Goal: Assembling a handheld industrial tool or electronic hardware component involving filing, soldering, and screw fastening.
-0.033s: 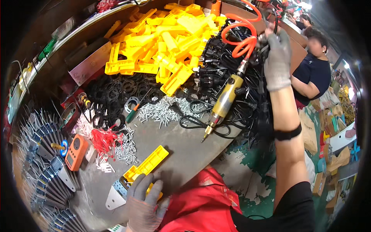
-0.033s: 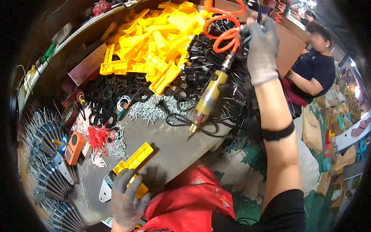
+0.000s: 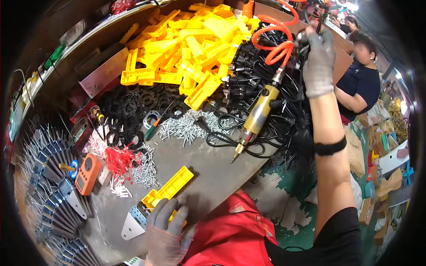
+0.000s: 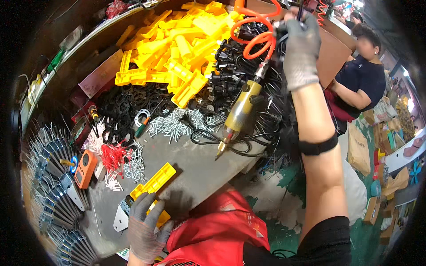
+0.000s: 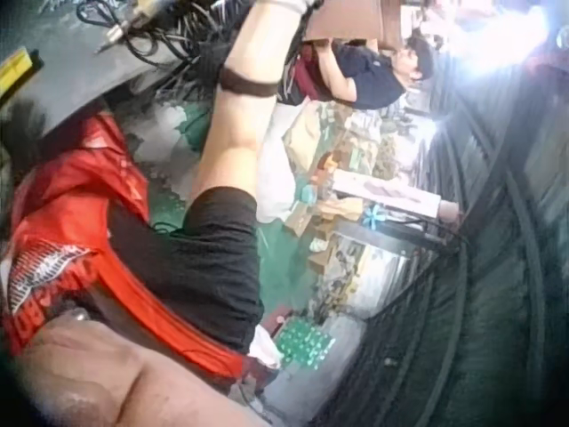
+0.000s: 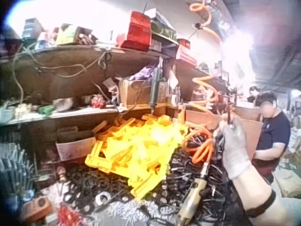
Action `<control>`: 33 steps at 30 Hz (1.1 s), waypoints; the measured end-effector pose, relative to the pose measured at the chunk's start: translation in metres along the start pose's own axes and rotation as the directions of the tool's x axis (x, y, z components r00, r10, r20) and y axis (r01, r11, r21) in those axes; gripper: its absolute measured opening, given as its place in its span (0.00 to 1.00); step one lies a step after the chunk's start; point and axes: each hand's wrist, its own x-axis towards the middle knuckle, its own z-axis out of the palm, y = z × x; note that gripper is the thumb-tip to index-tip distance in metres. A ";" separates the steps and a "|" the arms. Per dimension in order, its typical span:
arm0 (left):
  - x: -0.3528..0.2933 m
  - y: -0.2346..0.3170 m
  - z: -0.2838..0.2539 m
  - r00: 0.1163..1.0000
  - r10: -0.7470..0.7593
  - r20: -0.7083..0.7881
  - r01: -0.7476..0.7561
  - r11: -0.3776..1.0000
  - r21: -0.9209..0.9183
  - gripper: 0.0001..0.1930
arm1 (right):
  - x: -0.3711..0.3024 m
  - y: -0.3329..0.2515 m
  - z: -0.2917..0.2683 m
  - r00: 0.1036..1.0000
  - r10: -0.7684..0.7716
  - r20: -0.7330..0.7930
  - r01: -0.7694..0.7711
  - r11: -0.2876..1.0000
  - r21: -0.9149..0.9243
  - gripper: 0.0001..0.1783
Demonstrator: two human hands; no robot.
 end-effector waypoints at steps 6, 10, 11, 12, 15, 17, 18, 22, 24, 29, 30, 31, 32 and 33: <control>-0.002 -0.006 0.010 0.997 0.080 0.000 -0.080 0.994 -0.079 0.29 | -0.023 -0.062 -0.020 0.912 -0.372 0.175 0.410 0.853 -0.323 0.15; 0.008 0.000 0.003 0.991 0.078 0.111 -0.026 0.910 -0.414 0.29 | -0.163 -0.131 0.034 0.834 0.443 0.328 -0.508 0.849 0.144 0.21; 0.013 0.007 0.004 0.988 0.081 0.128 -0.021 0.909 -0.417 0.29 | -0.185 -0.143 0.047 0.548 0.582 0.601 -0.829 0.282 0.483 0.23; 0.016 0.017 0.006 0.916 -0.054 0.398 0.352 0.584 -0.731 0.29 | -0.197 -0.151 0.060 0.504 0.585 0.636 -0.860 0.411 0.304 0.24; 0.003 -0.005 0.029 0.880 0.401 0.255 -0.203 0.803 -0.560 0.26 | -0.216 -0.148 0.102 0.451 0.548 0.705 -0.860 0.478 0.179 0.23; 0.005 0.003 0.001 0.725 0.097 0.682 0.672 0.115 -0.731 0.26 | -0.188 -0.135 0.090 0.358 0.572 0.738 -0.825 0.564 -0.037 0.20; -0.001 0.003 -0.008 0.789 0.018 0.614 0.615 -0.029 -0.788 0.25 | -0.179 -0.123 0.081 0.608 0.483 0.630 -0.645 0.763 0.038 0.22; -0.031 -0.002 -0.018 0.812 -0.340 0.475 0.582 0.542 -0.606 0.15 | -0.145 -0.053 0.041 0.922 0.084 0.379 0.112 0.877 -0.468 0.29; -0.024 0.003 -0.003 0.965 -0.230 0.127 0.226 0.973 0.044 0.08 | -0.159 -0.032 0.030 0.886 -0.035 0.462 0.377 0.635 -0.674 0.31; -0.005 -0.004 -0.008 0.972 -0.171 0.164 0.136 0.969 0.204 0.05 | -0.259 -0.098 0.042 -0.009 0.210 0.978 0.307 0.931 -0.197 0.17; -0.005 -0.006 -0.014 0.983 -0.085 0.166 0.051 0.979 0.196 0.06 | -0.261 -0.099 0.039 -0.022 0.191 0.981 0.290 0.941 -0.177 0.17; -0.008 -0.007 -0.018 0.980 -0.107 0.166 0.072 0.976 0.206 0.06 | -0.259 -0.094 0.033 -0.067 0.237 0.969 0.201 0.955 -0.220 0.13; -0.012 -0.009 -0.022 0.973 -0.083 0.216 0.032 0.973 0.229 0.06 | -0.259 -0.089 0.033 -0.117 0.278 0.953 0.114 0.957 -0.265 0.09; -0.015 -0.011 -0.025 0.962 -0.060 0.268 -0.008 0.969 0.248 0.06 | -0.262 -0.086 0.039 -0.132 0.262 0.956 0.099 0.963 -0.251 0.09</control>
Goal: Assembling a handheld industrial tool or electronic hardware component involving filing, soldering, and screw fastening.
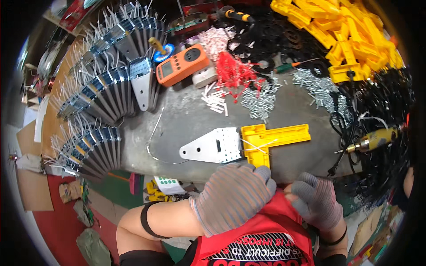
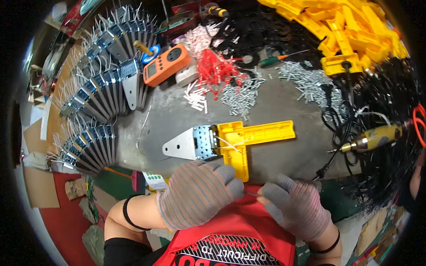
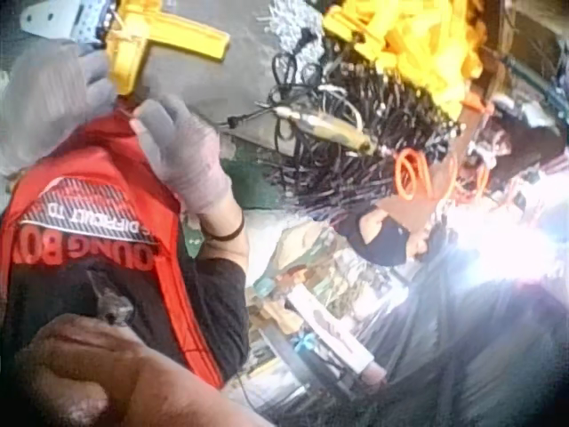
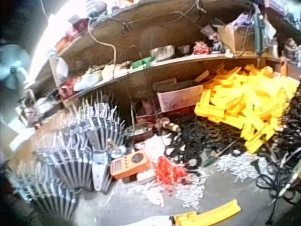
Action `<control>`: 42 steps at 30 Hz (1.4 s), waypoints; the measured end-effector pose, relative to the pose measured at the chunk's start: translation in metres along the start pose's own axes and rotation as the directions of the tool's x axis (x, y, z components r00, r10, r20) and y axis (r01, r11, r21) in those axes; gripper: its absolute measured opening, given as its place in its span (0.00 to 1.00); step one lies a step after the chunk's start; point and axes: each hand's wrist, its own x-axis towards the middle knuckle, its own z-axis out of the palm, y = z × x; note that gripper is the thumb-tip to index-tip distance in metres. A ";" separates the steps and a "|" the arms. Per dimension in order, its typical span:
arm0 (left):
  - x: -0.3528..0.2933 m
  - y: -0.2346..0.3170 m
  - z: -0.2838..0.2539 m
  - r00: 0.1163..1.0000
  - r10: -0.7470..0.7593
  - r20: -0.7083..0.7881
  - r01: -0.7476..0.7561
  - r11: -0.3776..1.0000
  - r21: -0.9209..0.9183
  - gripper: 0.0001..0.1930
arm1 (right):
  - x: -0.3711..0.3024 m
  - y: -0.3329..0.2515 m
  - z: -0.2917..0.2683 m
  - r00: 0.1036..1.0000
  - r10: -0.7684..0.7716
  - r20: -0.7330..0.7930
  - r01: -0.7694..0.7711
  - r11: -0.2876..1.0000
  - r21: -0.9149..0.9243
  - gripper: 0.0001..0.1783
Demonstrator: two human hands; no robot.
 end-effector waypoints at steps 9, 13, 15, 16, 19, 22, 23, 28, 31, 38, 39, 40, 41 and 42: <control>0.008 -0.119 -0.009 0.871 -0.435 -0.226 0.358 0.879 -0.314 0.07 | 0.036 0.023 0.027 0.952 0.301 -0.061 -0.146 0.617 0.773 0.10; 0.013 -0.152 0.017 0.924 -0.319 -0.211 0.345 0.933 0.099 0.06 | 0.050 0.024 0.032 0.905 0.398 -0.152 0.008 0.339 0.941 0.13; 0.017 -0.153 0.020 0.955 -0.235 -0.182 0.274 0.933 0.232 0.07 | 0.053 0.025 0.030 0.898 0.399 -0.187 0.027 0.373 0.927 0.13; 0.018 -0.153 0.021 0.956 -0.235 -0.177 0.272 0.935 0.229 0.07 | 0.052 0.027 0.029 0.891 0.395 -0.224 0.046 0.412 0.910 0.13; 0.020 -0.148 0.019 0.967 -0.212 -0.139 0.247 0.910 0.333 0.07 | 0.051 0.023 0.037 0.828 0.493 -0.269 -0.049 0.540 0.840 0.11; 0.015 -0.134 0.014 0.921 -0.378 -0.092 0.387 0.914 0.120 0.08 | 0.060 0.009 0.032 0.850 0.426 -0.308 -0.049 0.648 0.760 0.09; 0.015 -0.129 0.014 0.901 -0.425 -0.091 0.430 0.901 0.048 0.08 | 0.060 0.009 0.028 0.878 0.408 -0.251 -0.100 0.669 0.736 0.07; 0.013 -0.123 0.018 0.902 -0.376 -0.213 0.287 0.890 -0.354 0.09 | 0.072 0.007 0.022 0.888 0.396 -0.232 -0.174 0.759 0.627 0.06; 0.014 -0.096 0.004 0.838 -0.545 -0.011 0.292 0.467 -0.835 0.09 | 0.074 0.011 0.023 0.899 0.277 -0.340 -0.052 0.838 0.544 0.06; 0.019 -0.072 -0.001 0.791 -0.597 0.129 0.181 0.027 -0.983 0.09 | 0.070 0.001 0.015 0.901 0.279 -0.333 -0.086 0.866 0.492 0.07; 0.019 -0.071 -0.001 0.789 -0.593 0.161 0.193 -0.010 -0.981 0.08 | 0.069 0.001 0.015 0.896 0.264 -0.356 -0.072 0.880 0.470 0.07; 0.019 -0.070 -0.001 0.789 -0.594 0.157 0.192 -0.005 -0.981 0.08 | 0.069 0.001 0.015 0.891 0.248 -0.379 -0.058 0.892 0.449 0.07; 0.019 -0.070 -0.001 0.791 -0.596 0.137 0.167 -0.005 -0.986 0.08 | 0.069 0.000 0.015 0.892 0.244 -0.381 -0.052 0.892 0.449 0.07; 0.020 -0.069 0.000 0.793 -0.598 0.117 0.142 -0.006 -0.990 0.08 | 0.069 0.000 0.015 0.893 0.234 -0.386 -0.047 0.899 0.436 0.06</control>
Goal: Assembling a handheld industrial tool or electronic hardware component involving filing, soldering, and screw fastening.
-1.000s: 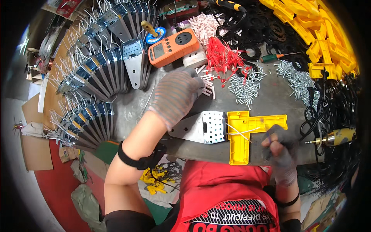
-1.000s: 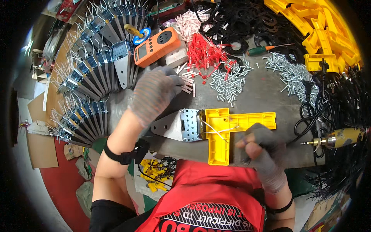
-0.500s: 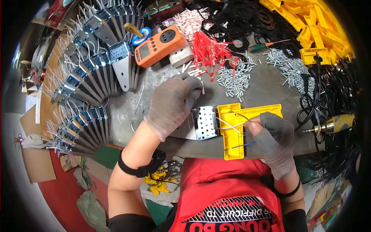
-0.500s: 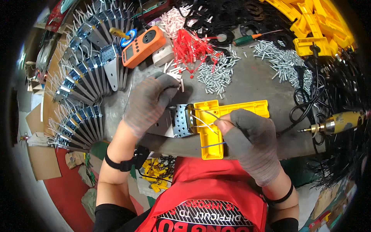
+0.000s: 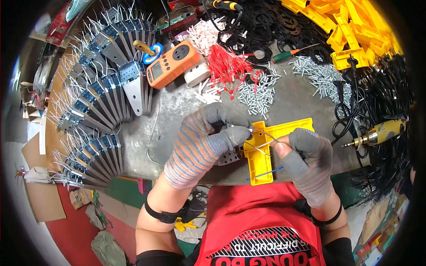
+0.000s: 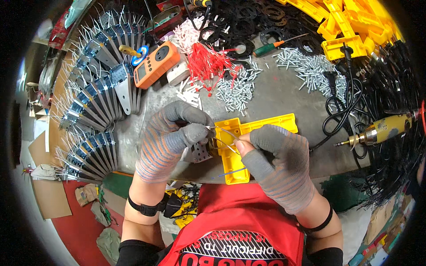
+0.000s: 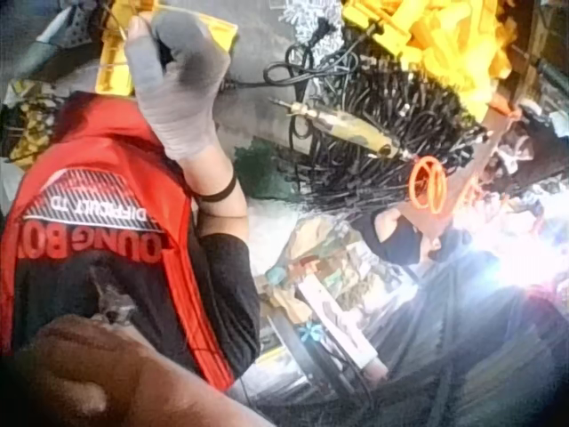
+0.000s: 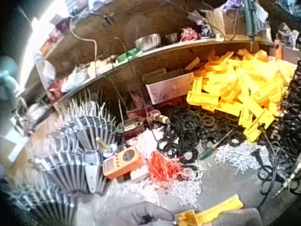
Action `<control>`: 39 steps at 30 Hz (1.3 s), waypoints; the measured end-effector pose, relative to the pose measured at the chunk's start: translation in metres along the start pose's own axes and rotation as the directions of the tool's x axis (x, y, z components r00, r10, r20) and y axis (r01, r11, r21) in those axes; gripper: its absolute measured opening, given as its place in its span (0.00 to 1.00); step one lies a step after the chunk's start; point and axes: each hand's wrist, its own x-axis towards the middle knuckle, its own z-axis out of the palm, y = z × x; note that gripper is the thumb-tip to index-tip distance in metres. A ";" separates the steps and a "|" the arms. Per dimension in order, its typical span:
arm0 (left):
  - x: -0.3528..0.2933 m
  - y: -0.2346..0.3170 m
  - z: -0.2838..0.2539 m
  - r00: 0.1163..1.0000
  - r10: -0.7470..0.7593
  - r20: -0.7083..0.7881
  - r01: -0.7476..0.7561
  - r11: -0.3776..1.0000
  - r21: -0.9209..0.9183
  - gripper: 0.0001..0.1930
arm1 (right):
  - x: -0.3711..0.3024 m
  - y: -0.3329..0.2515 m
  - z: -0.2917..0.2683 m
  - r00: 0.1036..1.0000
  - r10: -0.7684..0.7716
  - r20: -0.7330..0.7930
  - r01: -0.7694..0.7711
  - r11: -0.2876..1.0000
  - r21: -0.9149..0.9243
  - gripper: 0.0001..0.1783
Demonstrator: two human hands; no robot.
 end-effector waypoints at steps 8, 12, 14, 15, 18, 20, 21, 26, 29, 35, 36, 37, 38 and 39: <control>-0.006 0.002 0.004 0.999 0.004 -0.040 -0.003 1.000 0.029 0.07 | -0.004 0.002 0.002 1.000 -0.005 0.000 0.005 1.000 -0.016 0.06; -0.011 0.002 0.008 0.996 0.019 -0.087 -0.006 0.988 0.153 0.06 | -0.005 0.001 0.004 1.000 -0.022 -0.014 0.022 1.000 -0.002 0.06; -0.012 0.000 0.011 0.992 0.089 -0.085 -0.071 0.979 0.193 0.06 | -0.005 0.001 0.005 1.000 -0.013 -0.010 0.013 1.000 -0.013 0.05; -0.013 0.000 0.012 0.981 0.186 -0.064 -0.152 0.923 0.352 0.05 | -0.006 0.002 0.006 0.999 -0.033 -0.011 0.033 0.999 0.007 0.05; -0.011 -0.007 0.012 0.945 0.326 -0.009 -0.275 0.814 0.512 0.04 | -0.008 0.002 0.004 0.999 -0.046 0.005 0.046 0.999 0.029 0.05; -0.010 -0.009 0.011 0.929 0.370 0.019 -0.325 0.790 0.520 0.04 | -0.007 0.003 0.004 0.999 -0.032 0.016 0.031 0.999 0.028 0.05; -0.012 -0.007 0.011 0.930 0.366 0.026 -0.319 0.772 0.550 0.04 | -0.005 0.003 0.006 1.000 -0.028 0.005 0.028 0.999 0.017 0.05; -0.015 -0.008 0.013 0.934 0.357 0.003 -0.306 0.795 0.523 0.04 | -0.004 0.000 0.004 0.999 0.052 0.004 -0.052 0.998 0.025 0.06; -0.015 -0.008 0.013 0.935 0.354 0.009 -0.307 0.797 0.521 0.04 | -0.004 0.001 0.004 0.999 0.039 -0.013 -0.039 0.999 0.018 0.06; -0.017 -0.007 0.016 0.955 0.298 -0.011 -0.258 0.846 0.466 0.04 | -0.003 0.001 0.003 1.000 0.012 -0.009 -0.012 1.000 0.019 0.06; -0.017 -0.007 0.016 0.946 0.324 -0.007 -0.285 0.841 0.461 0.04 | -0.003 0.001 0.002 1.000 0.020 -0.003 -0.020 1.000 0.002 0.06; -0.017 -0.008 0.017 0.937 0.350 -0.003 -0.310 0.835 0.455 0.03 | -0.003 0.001 0.002 1.000 0.030 0.002 -0.029 0.999 -0.015 0.06; -0.017 -0.008 0.016 0.937 0.349 0.000 -0.311 0.835 0.454 0.03 | -0.004 0.000 0.001 1.000 0.031 0.000 -0.031 0.999 -0.016 0.06; -0.018 -0.007 0.015 0.939 0.342 0.012 -0.307 0.825 0.475 0.04 | -0.004 0.000 0.000 1.000 0.024 0.015 -0.024 1.000 0.001 0.05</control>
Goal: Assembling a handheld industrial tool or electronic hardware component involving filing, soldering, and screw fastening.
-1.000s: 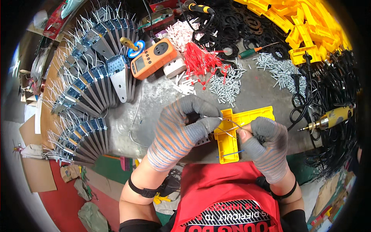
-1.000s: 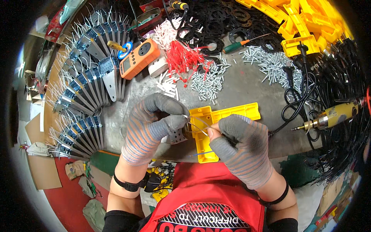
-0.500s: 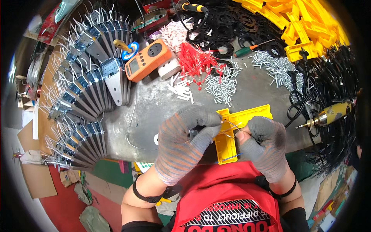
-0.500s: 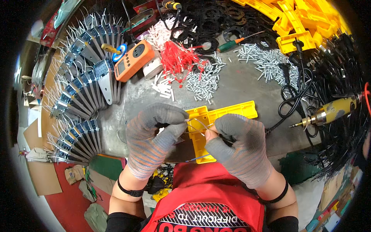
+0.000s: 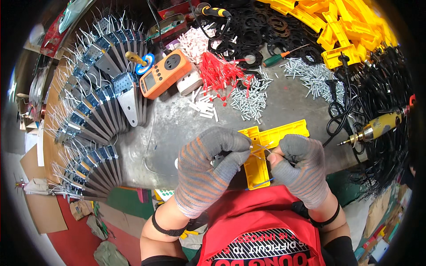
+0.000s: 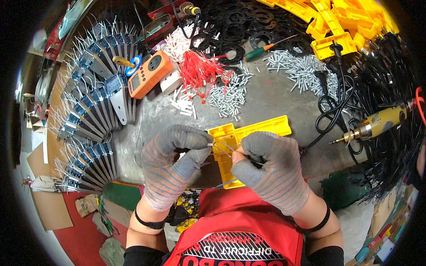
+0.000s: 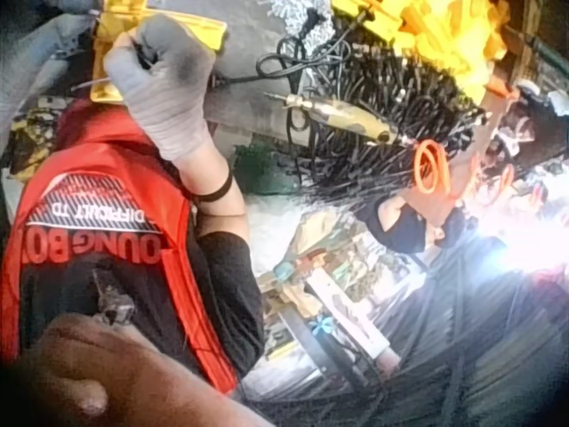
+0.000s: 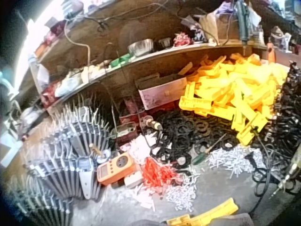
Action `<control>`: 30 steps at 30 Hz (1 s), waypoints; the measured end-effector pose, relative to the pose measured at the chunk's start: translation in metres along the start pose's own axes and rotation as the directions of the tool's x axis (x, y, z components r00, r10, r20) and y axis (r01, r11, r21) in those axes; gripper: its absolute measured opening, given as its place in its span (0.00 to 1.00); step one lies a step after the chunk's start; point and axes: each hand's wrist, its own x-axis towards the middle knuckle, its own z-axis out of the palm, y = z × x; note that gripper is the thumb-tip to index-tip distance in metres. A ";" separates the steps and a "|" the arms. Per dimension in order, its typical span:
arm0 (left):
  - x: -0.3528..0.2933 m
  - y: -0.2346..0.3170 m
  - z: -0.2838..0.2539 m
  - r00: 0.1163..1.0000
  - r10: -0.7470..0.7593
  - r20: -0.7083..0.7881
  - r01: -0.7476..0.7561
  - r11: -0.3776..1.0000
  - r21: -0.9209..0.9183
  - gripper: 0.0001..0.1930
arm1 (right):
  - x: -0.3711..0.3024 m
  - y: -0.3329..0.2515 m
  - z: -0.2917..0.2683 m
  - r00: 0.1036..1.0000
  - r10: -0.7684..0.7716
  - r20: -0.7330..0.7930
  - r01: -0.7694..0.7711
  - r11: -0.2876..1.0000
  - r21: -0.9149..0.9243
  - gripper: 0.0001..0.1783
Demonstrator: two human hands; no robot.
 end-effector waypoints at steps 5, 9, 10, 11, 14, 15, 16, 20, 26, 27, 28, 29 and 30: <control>0.001 -0.003 -0.001 0.998 0.055 0.010 -0.056 0.993 0.100 0.04 | 0.000 0.006 -0.002 0.997 -0.060 0.054 0.051 0.986 0.159 0.04; 0.000 -0.002 0.000 0.996 -0.067 0.061 0.073 0.992 -0.099 0.05 | 0.000 0.013 -0.009 0.984 -0.040 0.173 0.002 0.977 0.214 0.07; 0.000 0.000 -0.001 0.989 -0.123 0.088 0.137 0.976 -0.172 0.05 | 0.001 0.014 -0.010 0.979 -0.050 0.196 0.009 0.979 0.204 0.08; 0.000 -0.001 -0.003 0.988 -0.126 0.092 0.140 0.974 -0.176 0.05 | 0.001 0.014 -0.013 0.979 -0.044 0.197 0.003 0.979 0.201 0.08; 0.001 -0.008 -0.011 0.969 -0.197 0.149 0.232 0.931 -0.283 0.07 | 0.001 0.013 -0.017 0.932 0.108 0.345 -0.183 0.964 0.194 0.10; 0.000 -0.008 -0.011 0.969 -0.199 0.147 0.234 0.930 -0.283 0.07 | 0.001 0.015 -0.017 0.931 0.049 0.361 -0.135 0.967 0.217 0.10; 0.000 -0.009 -0.011 0.966 -0.200 0.163 0.241 0.924 -0.298 0.07 | 0.001 0.016 -0.017 0.927 -0.010 0.374 -0.087 0.967 0.241 0.10; 0.002 -0.002 -0.010 0.943 -0.221 0.248 0.301 0.885 -0.354 0.06 | 0.001 0.015 -0.021 0.914 0.022 0.406 -0.125 0.966 0.228 0.10; 0.004 0.000 -0.011 0.920 -0.209 0.332 0.310 0.906 -0.287 0.05 | 0.009 0.004 -0.027 0.864 0.013 0.504 -0.080 0.991 0.111 0.10; 0.004 0.001 -0.010 0.920 -0.204 0.335 0.306 0.907 -0.288 0.05 | 0.007 0.003 -0.024 0.897 0.032 0.440 -0.106 0.984 0.144 0.10; 0.005 0.001 -0.010 0.924 -0.190 0.331 0.288 0.916 -0.279 0.04 | 0.007 0.003 -0.021 0.923 0.050 0.382 -0.128 0.975 0.181 0.10; 0.005 0.001 -0.010 0.929 -0.174 0.326 0.268 0.925 -0.270 0.04 | 0.007 0.000 -0.022 0.922 0.046 0.384 -0.124 0.976 0.181 0.10; 0.004 0.003 -0.009 0.931 -0.173 0.321 0.265 0.926 -0.269 0.04 | 0.007 -0.005 -0.025 0.925 0.098 0.367 -0.166 0.973 0.159 0.10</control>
